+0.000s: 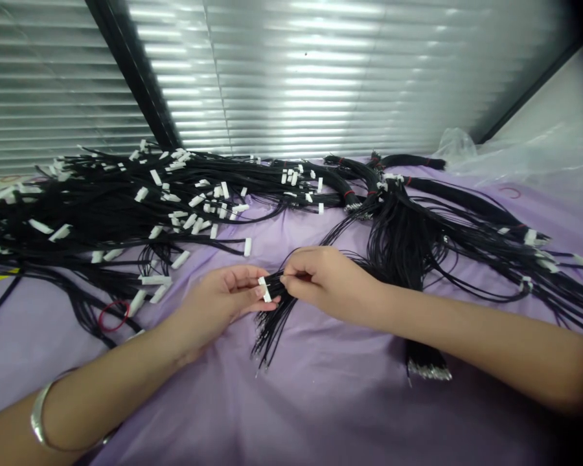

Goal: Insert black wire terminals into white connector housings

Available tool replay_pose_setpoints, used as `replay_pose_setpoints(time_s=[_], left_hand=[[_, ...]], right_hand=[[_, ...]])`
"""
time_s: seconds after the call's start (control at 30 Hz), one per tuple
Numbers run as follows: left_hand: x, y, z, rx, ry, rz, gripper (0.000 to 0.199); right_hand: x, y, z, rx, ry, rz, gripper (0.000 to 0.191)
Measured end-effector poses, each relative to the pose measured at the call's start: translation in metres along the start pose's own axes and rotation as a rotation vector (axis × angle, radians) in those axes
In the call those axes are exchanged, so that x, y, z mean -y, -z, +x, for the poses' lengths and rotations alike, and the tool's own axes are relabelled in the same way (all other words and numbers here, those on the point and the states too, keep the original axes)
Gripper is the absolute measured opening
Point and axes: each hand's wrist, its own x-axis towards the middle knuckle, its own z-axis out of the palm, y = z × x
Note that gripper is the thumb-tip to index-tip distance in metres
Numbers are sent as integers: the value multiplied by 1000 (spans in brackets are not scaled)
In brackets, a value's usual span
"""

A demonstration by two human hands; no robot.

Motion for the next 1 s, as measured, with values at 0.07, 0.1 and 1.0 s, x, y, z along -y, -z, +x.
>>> replay_pose_setpoints(time_s=[0.07,0.1,1.0], left_hand=[[0,0,0,10,-6,8,13],[0,1,0,14,-7,11,13],[-12,-63,23,135,-485,1047,80]], right_hand=[[0,0,0,4,1,-4,18],[-1,0,0,4,4,-8,18],[-4,87,15,-37,125,-367,27]])
